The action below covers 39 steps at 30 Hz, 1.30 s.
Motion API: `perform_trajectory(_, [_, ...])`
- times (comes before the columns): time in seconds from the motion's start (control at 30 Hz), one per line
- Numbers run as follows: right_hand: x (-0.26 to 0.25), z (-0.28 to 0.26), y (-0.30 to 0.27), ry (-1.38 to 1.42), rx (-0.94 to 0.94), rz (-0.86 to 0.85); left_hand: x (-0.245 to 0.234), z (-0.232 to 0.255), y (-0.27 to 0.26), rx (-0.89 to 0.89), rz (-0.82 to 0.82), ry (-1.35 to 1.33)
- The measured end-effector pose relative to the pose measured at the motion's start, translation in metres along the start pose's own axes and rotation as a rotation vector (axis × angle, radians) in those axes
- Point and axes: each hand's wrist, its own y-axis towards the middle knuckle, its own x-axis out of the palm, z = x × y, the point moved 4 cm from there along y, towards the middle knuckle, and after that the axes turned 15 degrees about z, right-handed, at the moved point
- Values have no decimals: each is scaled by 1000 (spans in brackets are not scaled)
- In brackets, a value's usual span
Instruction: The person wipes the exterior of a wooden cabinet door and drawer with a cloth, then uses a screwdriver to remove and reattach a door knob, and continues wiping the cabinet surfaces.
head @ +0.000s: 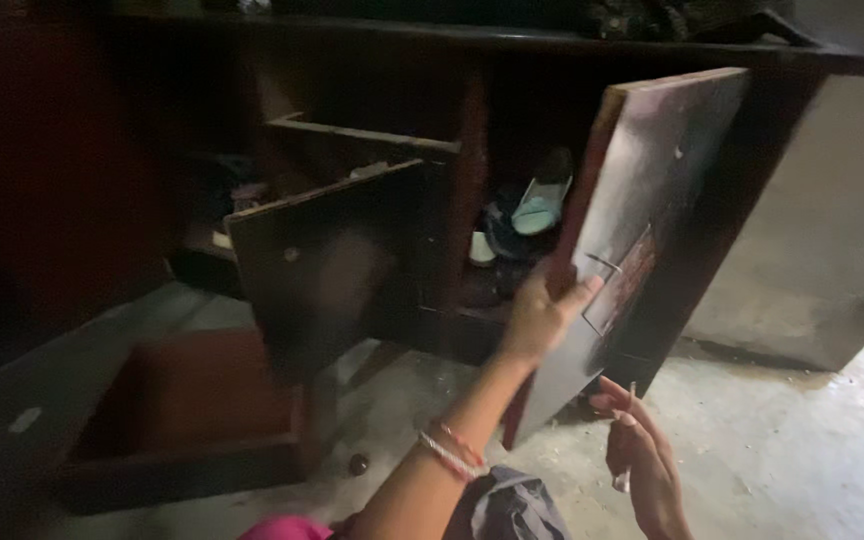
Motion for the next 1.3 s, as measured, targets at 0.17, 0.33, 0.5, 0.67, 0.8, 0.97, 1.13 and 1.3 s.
perform_trajectory(0.17, [-14, 71, 11, -14, 190, -15, -48, -28, 55, -129, -11, 118])
perform_trajectory(0.33, [-32, 208, 5, -472, 303, -173, -54, -49, 71, -95, -154, -86])
perform_trajectory(0.5, [-43, 303, -6, -945, 82, -150, -80, -92, 38, -57, -139, 134])
perform_trajectory(0.67, [-34, 308, -28, -1358, 88, -232, -135, -134, -3, -81, -198, 318])
perform_trajectory(0.8, [14, 264, -27, -1245, -207, -207, -201, -142, -21, -207, -87, 95])
perform_trajectory(0.97, [100, 250, -46, -865, -457, -501, -252, -139, -25, -275, 398, -64])
perform_trajectory(1.13, [144, 269, -67, -841, -615, -568, -196, -122, -33, -117, 240, -109])
perform_trajectory(1.3, [116, 241, -56, -539, -316, -405, -140, -83, -35, 39, 48, 87])
